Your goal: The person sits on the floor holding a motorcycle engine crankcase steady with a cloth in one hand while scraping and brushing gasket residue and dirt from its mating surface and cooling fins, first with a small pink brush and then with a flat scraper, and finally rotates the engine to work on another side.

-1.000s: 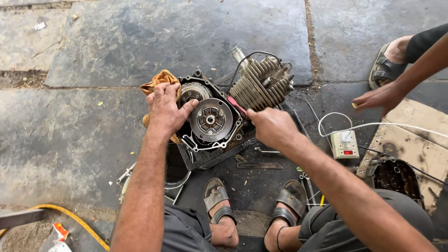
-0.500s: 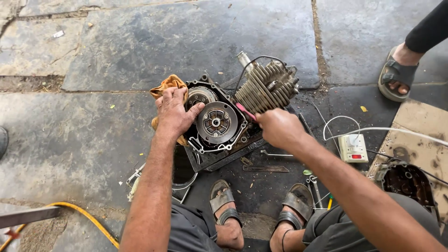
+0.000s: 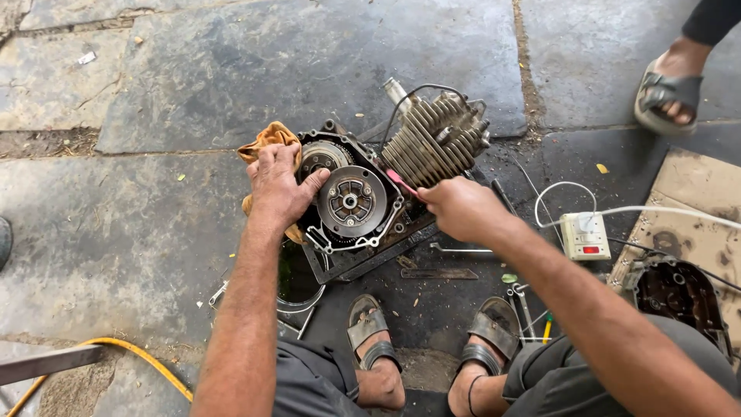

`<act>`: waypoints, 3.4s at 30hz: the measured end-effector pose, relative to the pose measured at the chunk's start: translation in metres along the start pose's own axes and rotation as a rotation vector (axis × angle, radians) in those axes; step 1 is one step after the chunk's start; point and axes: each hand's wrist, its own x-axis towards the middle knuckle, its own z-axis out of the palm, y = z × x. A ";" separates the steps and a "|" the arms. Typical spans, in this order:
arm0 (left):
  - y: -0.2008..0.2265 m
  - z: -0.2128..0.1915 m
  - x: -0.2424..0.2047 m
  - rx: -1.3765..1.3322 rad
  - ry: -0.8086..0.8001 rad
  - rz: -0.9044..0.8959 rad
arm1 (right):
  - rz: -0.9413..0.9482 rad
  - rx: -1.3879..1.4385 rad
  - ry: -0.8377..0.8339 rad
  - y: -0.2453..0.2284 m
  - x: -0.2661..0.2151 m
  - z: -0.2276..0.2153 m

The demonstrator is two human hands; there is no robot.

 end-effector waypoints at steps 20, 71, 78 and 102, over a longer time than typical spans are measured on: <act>-0.002 -0.001 -0.001 -0.040 0.029 0.022 | -0.005 -0.058 0.020 0.006 -0.013 -0.038; -0.007 -0.001 -0.001 -0.019 0.028 0.002 | -0.033 0.150 -0.004 -0.010 0.027 0.003; 0.003 0.004 -0.001 -0.041 -0.004 -0.061 | -0.067 0.037 0.048 0.000 0.037 -0.004; -0.012 0.008 0.001 -0.028 0.037 0.051 | -0.116 -0.382 -0.194 0.011 -0.018 -0.043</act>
